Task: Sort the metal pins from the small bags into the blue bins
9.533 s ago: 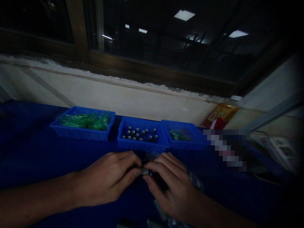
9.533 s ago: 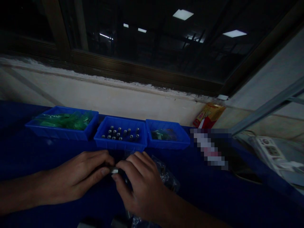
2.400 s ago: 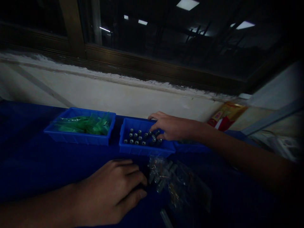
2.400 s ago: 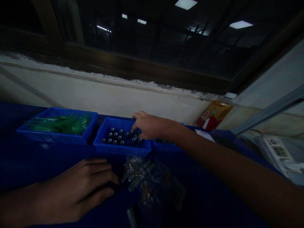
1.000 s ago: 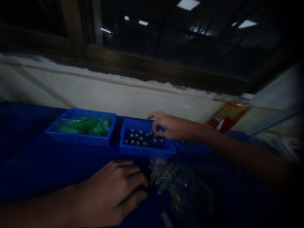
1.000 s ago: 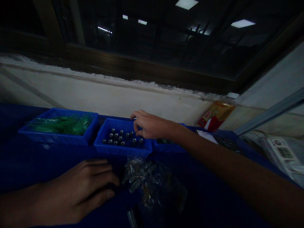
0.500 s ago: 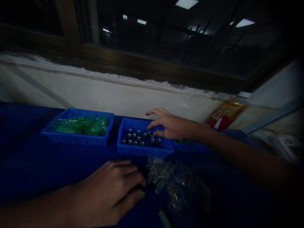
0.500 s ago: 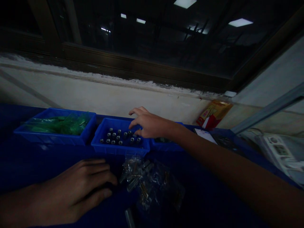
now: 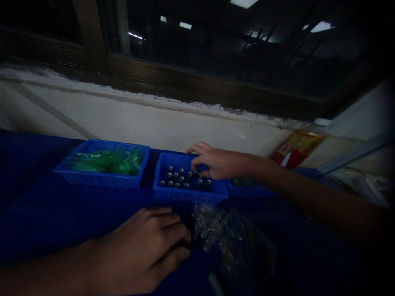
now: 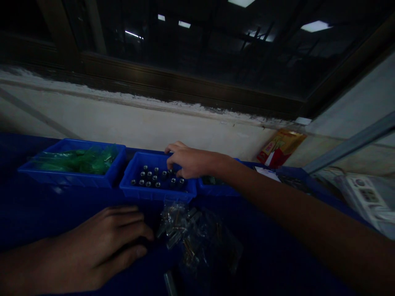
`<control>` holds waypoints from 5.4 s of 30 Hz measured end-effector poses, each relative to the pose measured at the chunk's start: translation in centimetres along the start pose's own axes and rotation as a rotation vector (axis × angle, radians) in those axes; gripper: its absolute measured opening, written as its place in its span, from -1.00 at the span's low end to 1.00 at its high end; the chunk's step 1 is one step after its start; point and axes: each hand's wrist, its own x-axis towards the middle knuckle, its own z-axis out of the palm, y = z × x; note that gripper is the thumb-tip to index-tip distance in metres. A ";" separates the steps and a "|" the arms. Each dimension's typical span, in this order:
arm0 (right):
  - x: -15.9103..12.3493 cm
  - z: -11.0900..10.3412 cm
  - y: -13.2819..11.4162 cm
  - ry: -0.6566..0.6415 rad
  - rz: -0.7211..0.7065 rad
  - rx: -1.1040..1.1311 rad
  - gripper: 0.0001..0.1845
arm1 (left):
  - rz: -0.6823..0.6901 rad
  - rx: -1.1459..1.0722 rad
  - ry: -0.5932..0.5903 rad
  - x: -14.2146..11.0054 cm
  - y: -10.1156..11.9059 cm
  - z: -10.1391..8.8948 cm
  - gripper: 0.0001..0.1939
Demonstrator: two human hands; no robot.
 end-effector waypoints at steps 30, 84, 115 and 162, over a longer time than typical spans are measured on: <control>-3.8 -2.0 -0.3 0.345 0.002 0.120 -0.81 | -0.019 0.086 0.019 -0.1 0.2 0.0 -0.79; -6.6 8.3 -13.3 0.773 0.128 0.204 -0.92 | -0.114 -0.174 0.350 -1.3 1.8 1.3 -0.83; -7.1 7.9 -12.1 0.852 0.248 0.313 -0.74 | -0.072 -0.379 0.271 0.7 0.4 0.6 -0.83; -2.1 -1.5 -4.1 0.124 0.074 0.084 -0.79 | -0.232 0.137 0.198 1.9 0.0 1.7 -0.65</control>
